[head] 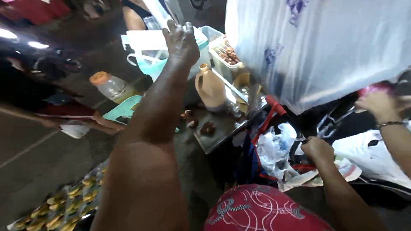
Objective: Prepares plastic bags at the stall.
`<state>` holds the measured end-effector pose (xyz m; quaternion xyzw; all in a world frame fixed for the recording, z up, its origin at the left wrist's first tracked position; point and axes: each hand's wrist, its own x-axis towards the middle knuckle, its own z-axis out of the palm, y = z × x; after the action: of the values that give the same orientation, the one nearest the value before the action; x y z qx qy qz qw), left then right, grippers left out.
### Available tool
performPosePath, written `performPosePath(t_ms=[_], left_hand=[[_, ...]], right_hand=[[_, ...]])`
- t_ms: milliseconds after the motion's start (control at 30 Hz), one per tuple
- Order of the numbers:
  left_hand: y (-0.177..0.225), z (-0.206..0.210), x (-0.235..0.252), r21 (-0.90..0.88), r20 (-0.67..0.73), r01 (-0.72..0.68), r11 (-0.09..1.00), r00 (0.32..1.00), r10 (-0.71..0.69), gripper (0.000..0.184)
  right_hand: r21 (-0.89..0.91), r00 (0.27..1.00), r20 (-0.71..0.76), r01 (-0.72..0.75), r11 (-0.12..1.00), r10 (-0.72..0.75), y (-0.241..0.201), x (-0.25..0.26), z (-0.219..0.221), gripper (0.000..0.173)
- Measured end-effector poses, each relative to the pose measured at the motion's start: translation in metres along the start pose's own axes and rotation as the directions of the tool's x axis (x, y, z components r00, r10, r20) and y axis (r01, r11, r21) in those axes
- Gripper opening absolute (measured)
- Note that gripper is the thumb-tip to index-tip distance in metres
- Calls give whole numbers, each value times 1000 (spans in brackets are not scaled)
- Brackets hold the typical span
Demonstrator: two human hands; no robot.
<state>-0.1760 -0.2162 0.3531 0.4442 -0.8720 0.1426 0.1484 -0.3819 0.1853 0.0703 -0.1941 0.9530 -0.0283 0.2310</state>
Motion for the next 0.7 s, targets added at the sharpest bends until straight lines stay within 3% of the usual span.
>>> performPosePath(t_ms=[133,233,333,433,533,633,700], left_hand=[[21,30,-70,-144,25,-101,984,994,106,47],[29,92,-159,-271,130,-192,943,964,233,37],[26,168,-242,-272,431,-72,960,883,188,46],[26,200,-308,-227,636,93,969,768,75,72],[20,216,-351,-226,621,115,967,782,52,83],[18,219,-363,-232,597,113,966,801,50,87],[21,218,-364,-251,577,133,959,816,38,88]], right_hand=[[24,1000,26,3,1000,-4,1,-2,-2,38],[33,999,21,35,999,-36,-1,-5,-8,37],[48,997,50,51,998,-54,-3,-11,-15,38],[68,999,21,47,997,-48,4,-6,-6,36],[75,995,-46,87,993,-84,10,0,5,33],[90,986,-80,151,984,-144,16,-1,8,39],[145,937,-236,297,944,-258,28,-2,21,43]])
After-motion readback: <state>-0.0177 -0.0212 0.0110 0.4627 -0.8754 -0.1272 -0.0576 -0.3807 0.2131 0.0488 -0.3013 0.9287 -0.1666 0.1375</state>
